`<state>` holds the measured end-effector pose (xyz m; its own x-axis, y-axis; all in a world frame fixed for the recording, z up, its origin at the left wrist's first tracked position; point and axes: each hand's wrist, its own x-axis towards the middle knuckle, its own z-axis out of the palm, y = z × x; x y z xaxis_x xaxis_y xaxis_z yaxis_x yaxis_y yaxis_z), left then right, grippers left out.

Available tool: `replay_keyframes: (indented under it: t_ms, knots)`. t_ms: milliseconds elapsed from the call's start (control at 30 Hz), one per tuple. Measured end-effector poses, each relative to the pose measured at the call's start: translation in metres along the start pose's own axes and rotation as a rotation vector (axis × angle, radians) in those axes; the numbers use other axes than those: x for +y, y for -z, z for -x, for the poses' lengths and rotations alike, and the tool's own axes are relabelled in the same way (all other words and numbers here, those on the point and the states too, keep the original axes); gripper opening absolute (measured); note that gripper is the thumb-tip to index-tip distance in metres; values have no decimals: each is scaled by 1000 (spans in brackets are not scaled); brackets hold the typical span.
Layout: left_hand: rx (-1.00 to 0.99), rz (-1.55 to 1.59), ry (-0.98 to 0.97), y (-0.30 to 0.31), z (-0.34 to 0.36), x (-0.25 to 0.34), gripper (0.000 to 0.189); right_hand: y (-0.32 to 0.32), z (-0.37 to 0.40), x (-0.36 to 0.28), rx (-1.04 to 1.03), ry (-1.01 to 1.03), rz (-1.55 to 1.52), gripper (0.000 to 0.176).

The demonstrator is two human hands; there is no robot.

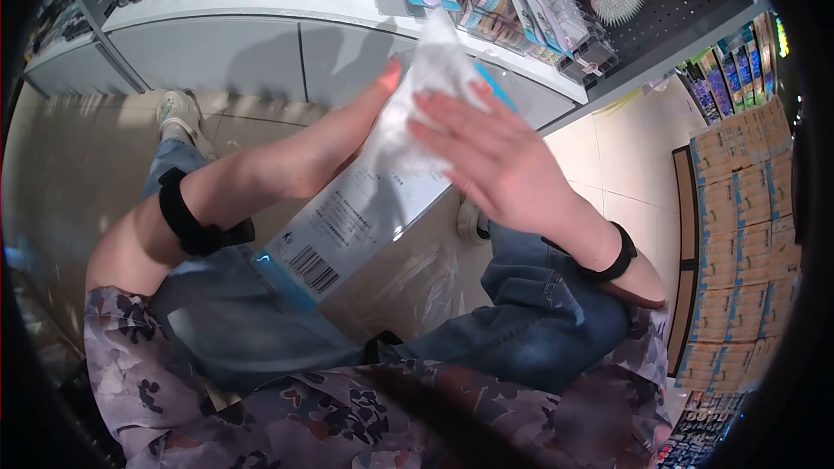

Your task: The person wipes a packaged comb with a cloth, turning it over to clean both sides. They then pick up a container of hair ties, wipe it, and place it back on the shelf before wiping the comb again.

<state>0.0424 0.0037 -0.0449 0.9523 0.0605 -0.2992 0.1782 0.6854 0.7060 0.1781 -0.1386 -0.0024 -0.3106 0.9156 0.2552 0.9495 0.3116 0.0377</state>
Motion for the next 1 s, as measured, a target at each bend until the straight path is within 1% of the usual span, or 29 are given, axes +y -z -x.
replay_keyframes:
  t_ms: [33,100,133,200,233,300,333,400,433,533,567,600,633,700,767,800,833,867,933,1000]
  knots:
    - [0,-1,1,4,-2,-2,70,0,0,-1,0,-1,0,38]
    - [14,-223,-43,11,-4,-4,70,1,0,-3,-12,-4,-64,38]
    - [15,-223,-40,10,-4,-3,70,0,0,0,-11,-5,-67,38]
    - [-186,-15,41,7,-2,0,70,-2,2,10,151,-161,79,39]
    - [-186,-15,42,8,-1,1,70,-2,2,11,151,-162,78,39]
    - [-271,15,67,7,0,5,67,-2,3,13,171,-158,58,39]
    - [-272,15,67,4,1,4,67,-2,2,11,172,-158,59,39]
    - [-19,-38,-58,-3,3,0,66,-3,0,1,62,-52,-24,38]
    - [-20,-38,-59,-2,2,0,66,-4,0,-2,61,-52,-24,38]
    - [39,-36,-84,5,0,-1,64,-10,-1,-10,-3,60,-85,41]
    - [0,-29,-83,10,0,0,62,-12,-1,-12,-3,61,-86,41]
    - [-39,-21,-83,12,0,1,61,-14,-1,-14,-12,113,-87,40]
    - [-37,-21,-81,13,-1,2,61,-16,-1,-16,-20,165,-89,40]
    - [-6,36,-127,13,-2,3,59,-15,0,-18,-36,165,-125,37]
    - [-22,73,-107,14,-1,6,56,-15,0,-20,-45,229,-188,34]
    - [-38,112,-88,15,0,7,53,-16,0,-21,-45,229,-188,34]
    - [-38,112,-88,15,-1,7,53,-19,1,-21,-14,284,-198,33]
    - [-9,96,-113,15,-2,6,51,-22,1,-22,17,339,-208,32]
    - [21,80,-140,12,0,8,48,-27,2,-25,-9,375,-230,31]
    - [140,10,-140,8,3,12,46,-34,4,-29,-49,428,-290,26]
